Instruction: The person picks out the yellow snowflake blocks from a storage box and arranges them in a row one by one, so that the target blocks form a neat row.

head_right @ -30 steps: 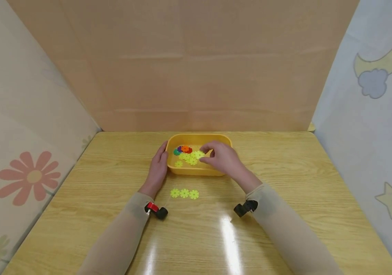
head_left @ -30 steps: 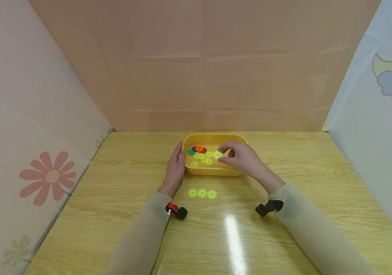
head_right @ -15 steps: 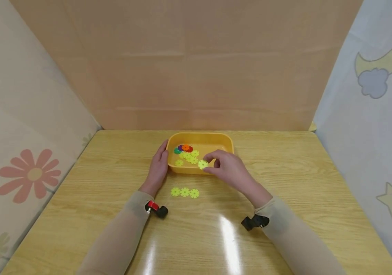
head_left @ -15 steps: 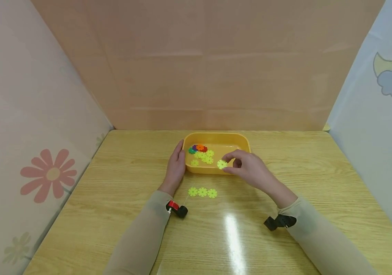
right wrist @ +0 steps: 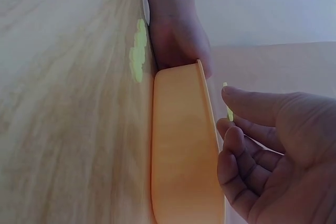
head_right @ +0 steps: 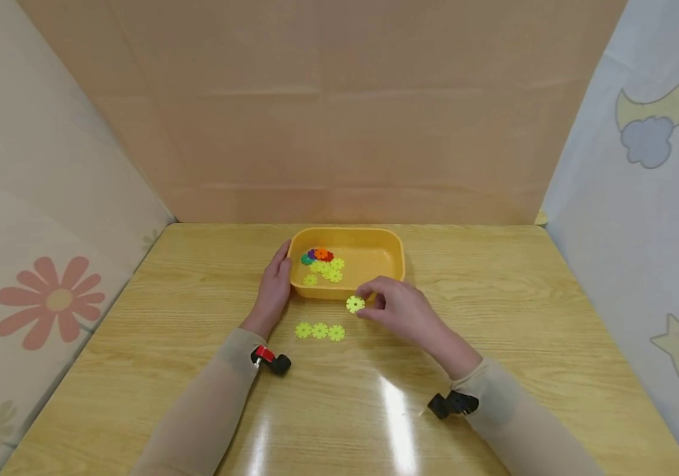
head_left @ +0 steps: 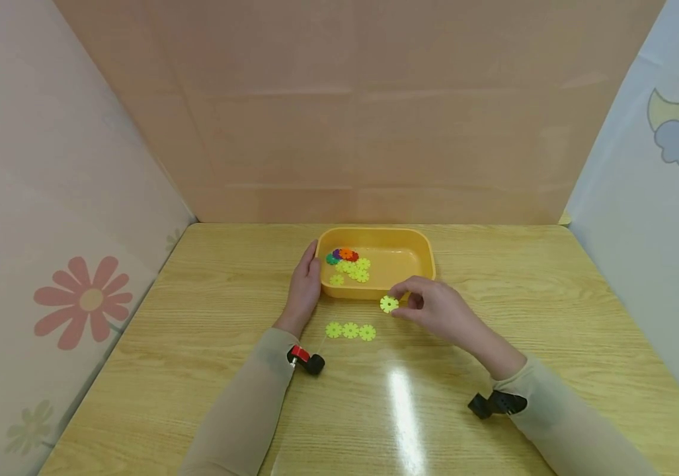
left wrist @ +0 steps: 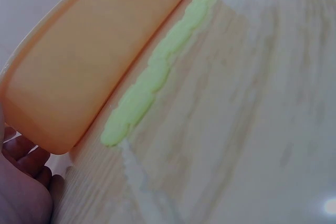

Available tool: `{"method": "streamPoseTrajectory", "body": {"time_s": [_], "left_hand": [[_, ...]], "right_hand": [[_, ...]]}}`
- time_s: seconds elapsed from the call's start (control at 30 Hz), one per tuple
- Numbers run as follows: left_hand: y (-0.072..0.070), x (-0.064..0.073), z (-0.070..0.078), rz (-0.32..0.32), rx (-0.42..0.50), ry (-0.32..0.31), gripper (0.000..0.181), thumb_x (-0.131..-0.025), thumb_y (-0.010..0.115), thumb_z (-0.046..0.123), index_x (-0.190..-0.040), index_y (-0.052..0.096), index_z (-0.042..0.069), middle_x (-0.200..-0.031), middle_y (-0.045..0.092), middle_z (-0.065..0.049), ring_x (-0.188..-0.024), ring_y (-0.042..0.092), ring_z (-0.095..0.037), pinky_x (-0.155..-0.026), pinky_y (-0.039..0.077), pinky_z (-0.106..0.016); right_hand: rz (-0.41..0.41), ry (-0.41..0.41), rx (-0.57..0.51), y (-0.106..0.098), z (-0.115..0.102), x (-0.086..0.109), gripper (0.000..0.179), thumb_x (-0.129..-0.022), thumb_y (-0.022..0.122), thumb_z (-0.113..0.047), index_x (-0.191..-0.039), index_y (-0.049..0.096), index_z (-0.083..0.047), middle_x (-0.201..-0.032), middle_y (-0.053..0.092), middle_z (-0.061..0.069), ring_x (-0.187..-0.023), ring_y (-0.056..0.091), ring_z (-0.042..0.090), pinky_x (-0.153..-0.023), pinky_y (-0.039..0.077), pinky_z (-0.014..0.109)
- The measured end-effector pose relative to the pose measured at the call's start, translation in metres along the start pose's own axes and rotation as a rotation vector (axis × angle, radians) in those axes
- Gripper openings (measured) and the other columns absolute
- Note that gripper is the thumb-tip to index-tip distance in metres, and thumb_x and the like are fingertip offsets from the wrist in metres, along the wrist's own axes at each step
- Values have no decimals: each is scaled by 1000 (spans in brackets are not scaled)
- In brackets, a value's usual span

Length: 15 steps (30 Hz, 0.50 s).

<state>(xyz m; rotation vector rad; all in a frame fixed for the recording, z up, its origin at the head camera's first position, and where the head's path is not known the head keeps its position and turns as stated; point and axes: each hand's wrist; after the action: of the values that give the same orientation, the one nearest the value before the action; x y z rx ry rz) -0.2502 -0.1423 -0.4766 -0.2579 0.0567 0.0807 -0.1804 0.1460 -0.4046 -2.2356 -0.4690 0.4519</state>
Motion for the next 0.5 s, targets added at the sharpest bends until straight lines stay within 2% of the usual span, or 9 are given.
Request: {"method": "streamPoseTrajectory", "body": {"time_s": [0.37,0.5], "left_hand": [[0,0,-1,-1,6,-15,60,-119,35,40,-177,30,25,-179,33,4,-166,25,-20,-135,22,-46],[0,0,0,-3,9,-14,60,-119,35,41,-177,31,25,-179,34,4,-166,26,-19,-135,23,-45]], "right_hand": [[-79,-34,-10,11,5,8,23,-93,91,-15,-114,81,-15,-92,69,-9,-77,58,9,-65,50,27],[-110,-20,-20,15,8,10,22,-94,90,-16,-114,82,-16,-93,70,-11,-78,59,8,-66,51,27]]}}
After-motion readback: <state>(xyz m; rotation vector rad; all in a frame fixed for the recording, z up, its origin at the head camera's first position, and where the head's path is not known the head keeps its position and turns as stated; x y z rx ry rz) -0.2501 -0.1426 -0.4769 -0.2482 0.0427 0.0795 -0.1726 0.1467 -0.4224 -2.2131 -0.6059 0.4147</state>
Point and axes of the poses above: each hand's wrist, its own x-axis away from the middle knuckle, its own y-axis out of the palm, z = x × y
